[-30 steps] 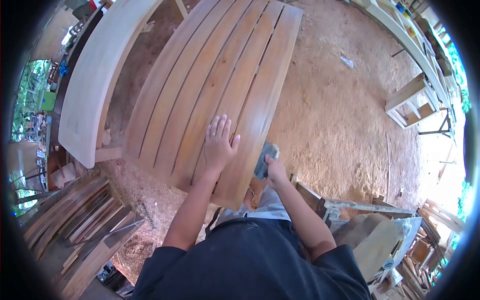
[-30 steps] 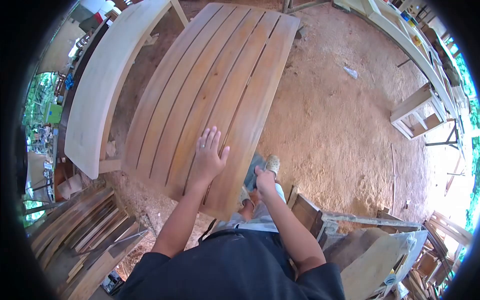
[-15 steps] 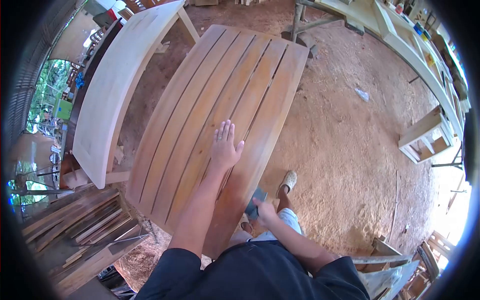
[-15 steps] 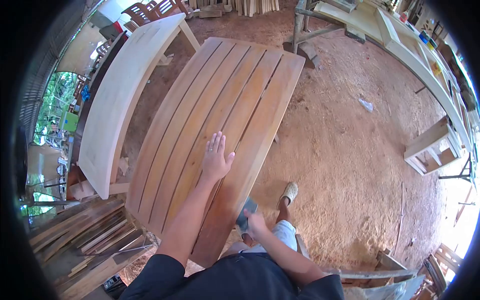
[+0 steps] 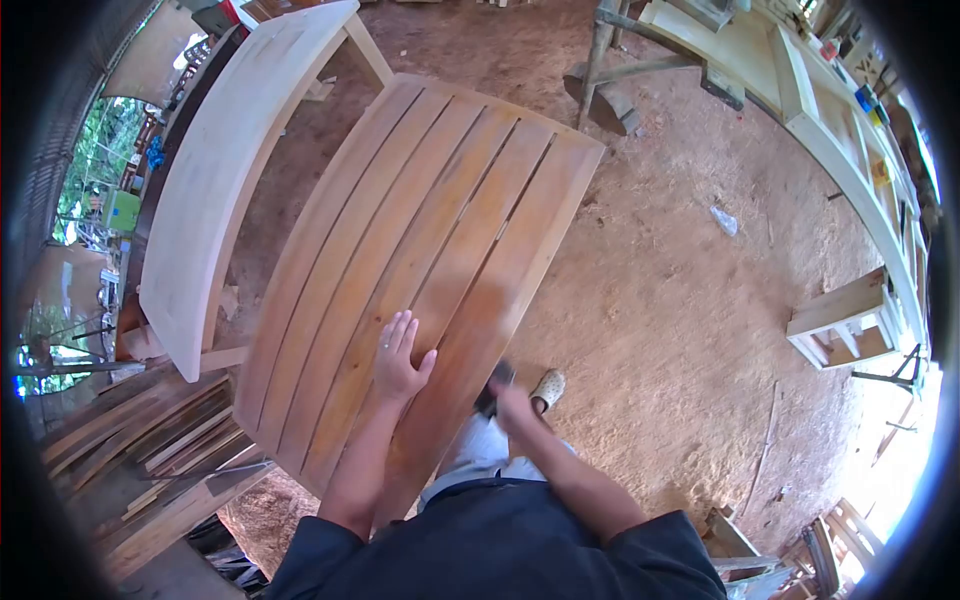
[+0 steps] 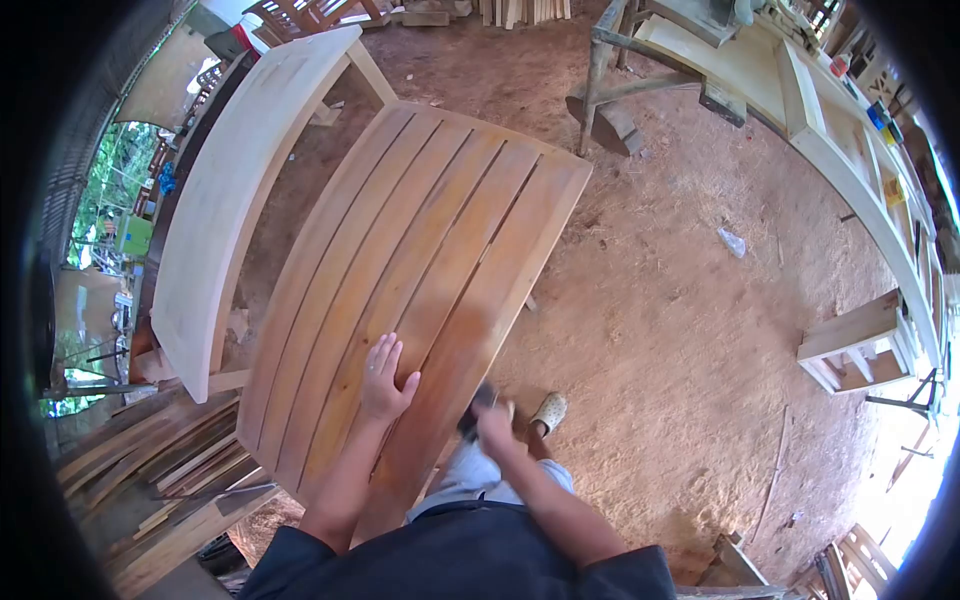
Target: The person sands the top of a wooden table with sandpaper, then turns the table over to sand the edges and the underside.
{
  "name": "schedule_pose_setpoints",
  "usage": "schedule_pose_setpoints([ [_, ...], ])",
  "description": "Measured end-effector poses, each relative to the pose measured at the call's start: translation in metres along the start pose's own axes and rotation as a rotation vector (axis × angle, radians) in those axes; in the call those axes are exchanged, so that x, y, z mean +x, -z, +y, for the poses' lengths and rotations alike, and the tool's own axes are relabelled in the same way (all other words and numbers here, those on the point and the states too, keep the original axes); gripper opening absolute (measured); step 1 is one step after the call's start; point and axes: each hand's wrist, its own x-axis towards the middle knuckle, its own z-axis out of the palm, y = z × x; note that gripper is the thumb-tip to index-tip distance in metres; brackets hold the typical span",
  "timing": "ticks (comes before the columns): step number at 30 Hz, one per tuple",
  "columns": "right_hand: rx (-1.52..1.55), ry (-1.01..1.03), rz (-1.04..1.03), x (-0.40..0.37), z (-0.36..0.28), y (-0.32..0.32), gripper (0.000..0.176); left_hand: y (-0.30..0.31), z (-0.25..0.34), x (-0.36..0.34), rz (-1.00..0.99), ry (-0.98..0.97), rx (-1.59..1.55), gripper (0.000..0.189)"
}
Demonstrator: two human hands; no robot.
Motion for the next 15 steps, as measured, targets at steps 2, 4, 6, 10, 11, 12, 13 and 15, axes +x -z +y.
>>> schedule_pose_setpoints([
  [2,-0.212,0.074,0.2,0.006,-0.127,-0.022,0.019,0.003,0.002,-0.001,-0.011,0.009,0.013,0.067],
  [4,0.2,0.244,0.108,0.065,-0.21,-0.029,0.018,0.002,0.002,-0.002,-0.017,0.015,0.004,0.067],
  [6,0.165,0.333,0.092,0.079,-0.292,-0.042,0.017,0.004,0.002,-0.001,-0.03,0.039,0.0,0.068],
  [10,0.165,0.451,0.097,0.155,-0.395,-0.038,0.02,0.013,0.009,-0.001,-0.061,0.105,-0.021,0.069],
  [11,0.164,0.511,0.109,0.168,-0.42,-0.04,0.021,0.012,0.008,0.004,-0.058,0.118,-0.028,0.069],
  [12,0.155,0.562,0.122,0.181,-0.443,-0.038,0.021,0.012,0.008,0.008,-0.059,0.123,-0.025,0.069],
  [13,0.086,0.568,0.188,0.195,-0.467,-0.035,0.022,0.014,0.01,0.007,-0.072,0.139,-0.022,0.068],
  [15,-0.364,0.711,0.355,0.218,-0.514,-0.022,0.025,0.016,0.008,0.006,-0.079,0.156,-0.021,0.068],
])
